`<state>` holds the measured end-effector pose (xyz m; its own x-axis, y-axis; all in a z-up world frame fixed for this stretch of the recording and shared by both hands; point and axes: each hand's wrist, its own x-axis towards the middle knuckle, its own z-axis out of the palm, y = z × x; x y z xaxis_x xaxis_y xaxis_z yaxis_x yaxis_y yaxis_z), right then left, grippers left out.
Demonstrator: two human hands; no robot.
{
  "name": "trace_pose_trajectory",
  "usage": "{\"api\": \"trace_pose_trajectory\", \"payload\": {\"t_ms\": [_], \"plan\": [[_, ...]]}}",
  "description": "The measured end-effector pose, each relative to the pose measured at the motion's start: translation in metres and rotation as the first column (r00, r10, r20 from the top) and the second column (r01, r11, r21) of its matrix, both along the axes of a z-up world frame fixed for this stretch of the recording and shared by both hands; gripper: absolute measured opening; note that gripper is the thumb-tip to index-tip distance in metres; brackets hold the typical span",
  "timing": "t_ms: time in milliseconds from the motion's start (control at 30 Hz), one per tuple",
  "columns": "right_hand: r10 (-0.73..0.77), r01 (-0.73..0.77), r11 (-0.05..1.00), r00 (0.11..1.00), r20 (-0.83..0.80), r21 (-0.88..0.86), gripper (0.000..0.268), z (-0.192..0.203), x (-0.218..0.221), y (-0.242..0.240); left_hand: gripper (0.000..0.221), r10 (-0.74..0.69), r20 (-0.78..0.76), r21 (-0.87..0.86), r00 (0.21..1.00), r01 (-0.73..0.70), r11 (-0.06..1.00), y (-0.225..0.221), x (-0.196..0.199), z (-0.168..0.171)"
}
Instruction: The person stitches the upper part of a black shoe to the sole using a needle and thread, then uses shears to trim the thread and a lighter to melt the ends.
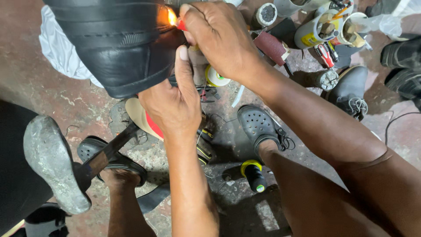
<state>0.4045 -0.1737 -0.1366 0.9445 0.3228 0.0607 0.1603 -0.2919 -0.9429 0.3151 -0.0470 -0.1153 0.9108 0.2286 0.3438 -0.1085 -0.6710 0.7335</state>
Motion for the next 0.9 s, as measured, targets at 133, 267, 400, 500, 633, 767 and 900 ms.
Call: {"api": "trace_pose_trajectory", "payload": {"t_ms": [133, 267, 400, 500, 633, 767, 900], "plan": [[0.034, -0.034, 0.999, 0.999, -0.016, -0.037, 0.033, 0.009, -0.001, -0.002, 0.013, 0.006, 0.000, -0.006, 1.000, -0.006, 1.000, -0.003, -0.002, -0.002], [0.035, -0.032, 0.997, 0.999, 0.031, -0.075, 0.031, 0.003, -0.004, -0.005, 0.012, 0.003, -0.006, 0.001, 1.000, -0.003, 1.000, -0.002, -0.004, -0.002], [0.058, -0.015, 0.984, 0.969, 0.239, -0.176, 0.026, 0.006, -0.007, -0.007, 0.012, 0.012, -0.007, -0.007, 1.000, -0.012, 1.000, -0.002, -0.005, 0.000], [0.065, 0.010, 0.970, 0.953, 0.295, -0.245, 0.024, 0.007, -0.009, -0.007, 0.011, 0.021, -0.041, -0.072, 0.999, -0.024, 0.997, -0.004, -0.006, 0.001], [0.079, 0.019, 0.958, 0.941, 0.329, -0.284, 0.022, 0.009, -0.012, -0.008, 0.012, 0.029, -0.021, -0.088, 0.999, -0.031, 0.996, -0.005, -0.008, -0.001], [0.100, 0.033, 0.942, 0.923, 0.372, -0.335, 0.023, 0.009, -0.014, -0.009, 0.012, 0.032, -0.014, -0.080, 0.999, -0.033, 0.996, -0.005, -0.010, -0.001], [0.116, 0.014, 0.947, 0.917, 0.382, -0.320, 0.023, 0.010, -0.014, -0.010, 0.013, 0.025, -0.027, -0.107, 0.999, -0.028, 0.994, -0.003, -0.011, -0.001]]}}
